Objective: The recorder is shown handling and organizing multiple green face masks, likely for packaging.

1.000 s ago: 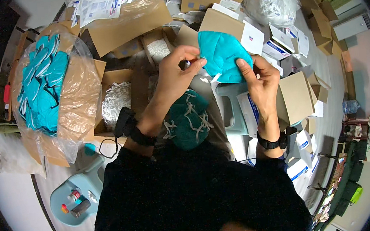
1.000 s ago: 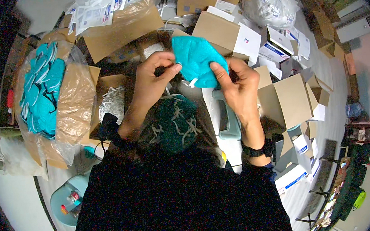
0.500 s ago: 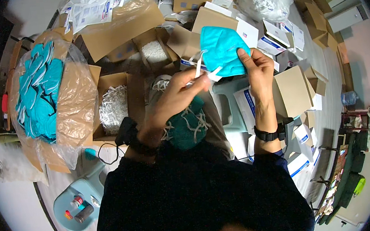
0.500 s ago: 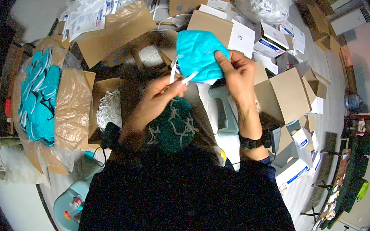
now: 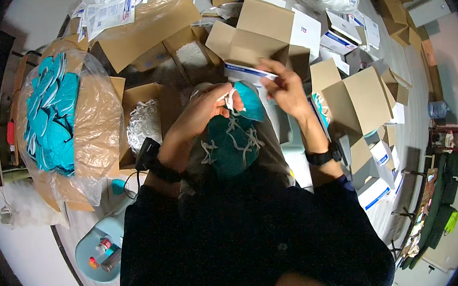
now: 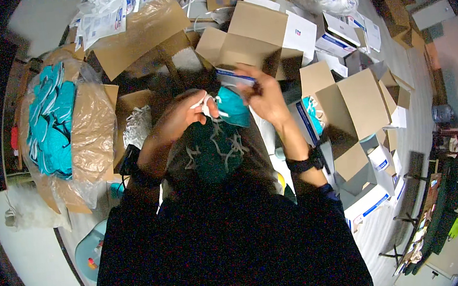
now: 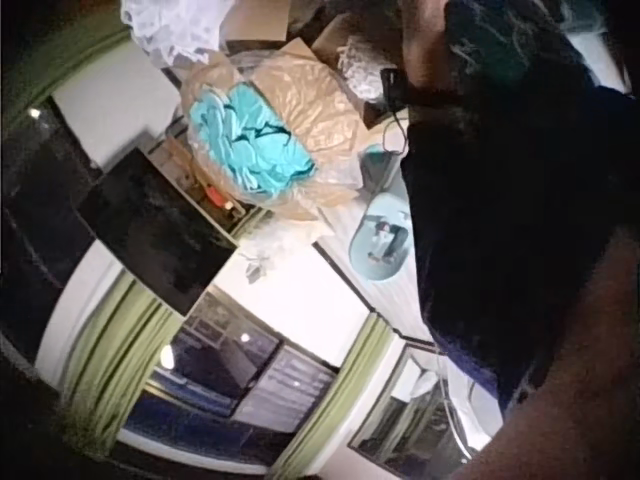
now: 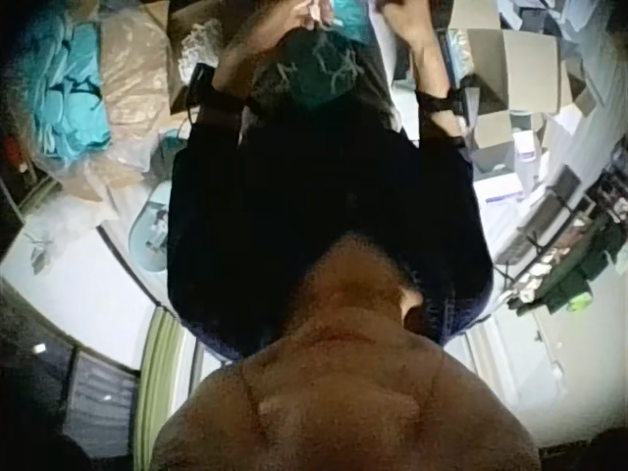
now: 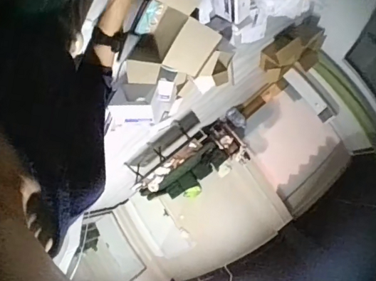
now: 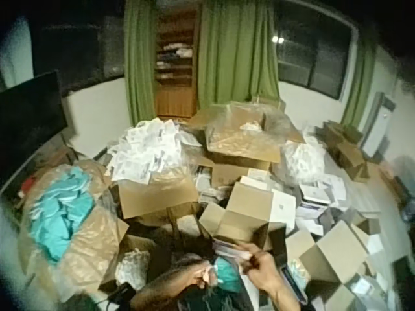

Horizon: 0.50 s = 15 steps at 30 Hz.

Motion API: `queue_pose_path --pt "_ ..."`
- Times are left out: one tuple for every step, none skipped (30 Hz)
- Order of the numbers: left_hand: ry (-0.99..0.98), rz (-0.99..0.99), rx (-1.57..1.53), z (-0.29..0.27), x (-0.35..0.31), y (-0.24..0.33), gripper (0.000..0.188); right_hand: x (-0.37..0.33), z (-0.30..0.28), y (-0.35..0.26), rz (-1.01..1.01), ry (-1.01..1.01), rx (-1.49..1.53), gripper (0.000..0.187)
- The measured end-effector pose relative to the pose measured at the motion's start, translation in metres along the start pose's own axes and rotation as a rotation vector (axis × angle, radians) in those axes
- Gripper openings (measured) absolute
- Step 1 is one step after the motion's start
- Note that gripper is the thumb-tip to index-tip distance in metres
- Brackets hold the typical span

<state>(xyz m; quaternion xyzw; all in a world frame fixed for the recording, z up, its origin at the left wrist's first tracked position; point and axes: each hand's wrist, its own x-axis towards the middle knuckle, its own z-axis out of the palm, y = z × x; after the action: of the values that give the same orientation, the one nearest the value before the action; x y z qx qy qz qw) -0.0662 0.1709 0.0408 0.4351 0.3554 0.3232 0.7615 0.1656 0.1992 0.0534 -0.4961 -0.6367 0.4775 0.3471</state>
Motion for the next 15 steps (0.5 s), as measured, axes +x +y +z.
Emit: queue_pose_path --pt "-0.006 -0.005 -0.018 0.002 0.002 -0.002 0.038 -0.004 0.011 -0.022 0.033 -0.102 0.217 0.036" --pt "-0.009 -0.005 -0.034 0.006 0.003 -0.001 0.037 -0.002 0.020 -0.020 0.021 -0.186 0.306 0.034" --pt "-0.010 -0.005 -0.051 0.009 0.004 0.000 0.037 0.001 0.024 -0.016 0.008 -0.272 0.395 0.033" --pt "0.006 0.005 0.011 0.013 0.003 0.001 0.035 0.000 0.024 -0.014 0.035 -0.332 0.417 0.028" --pt "0.031 0.020 0.073 0.017 0.000 0.006 0.034 0.001 0.024 -0.013 0.058 -0.399 0.438 0.023" --pt "0.055 0.036 0.135 0.019 -0.001 0.009 0.033 0.002 0.024 -0.011 0.082 -0.468 0.458 0.019" --pt "0.053 0.040 0.150 0.017 -0.002 0.008 0.033 0.003 0.023 -0.006 0.037 -0.406 0.365 0.014" --pt "0.050 0.042 0.163 0.014 -0.004 0.003 0.033 0.004 0.024 -0.005 -0.005 -0.344 0.272 0.010" --pt "0.047 0.045 0.175 0.011 -0.005 0.000 0.033 0.003 0.026 -0.005 -0.046 -0.281 0.178 0.008" --pt "0.075 0.036 0.114 0.012 -0.003 -0.005 0.033 0.003 0.025 -0.006 -0.021 -0.208 0.203 0.012" --pt "0.102 0.027 0.054 0.016 -0.001 -0.008 0.033 0.004 0.026 -0.001 -0.052 -0.134 0.197 0.013" --pt "0.126 0.017 -0.005 0.020 0.001 -0.011 0.033 0.009 0.027 0.009 -0.082 -0.055 0.189 0.014" --pt "0.135 0.003 -0.048 0.024 0.004 -0.017 0.033 0.014 0.025 0.017 -0.112 0.024 0.181 0.015" --pt "0.154 -0.009 -0.093 0.025 0.005 -0.024 0.034 0.020 0.020 0.012 -0.025 0.074 0.159 0.018" --pt "0.155 -0.023 -0.139 0.030 0.007 -0.026 0.034 0.027 0.011 0.026 -0.051 0.116 0.144 0.021"
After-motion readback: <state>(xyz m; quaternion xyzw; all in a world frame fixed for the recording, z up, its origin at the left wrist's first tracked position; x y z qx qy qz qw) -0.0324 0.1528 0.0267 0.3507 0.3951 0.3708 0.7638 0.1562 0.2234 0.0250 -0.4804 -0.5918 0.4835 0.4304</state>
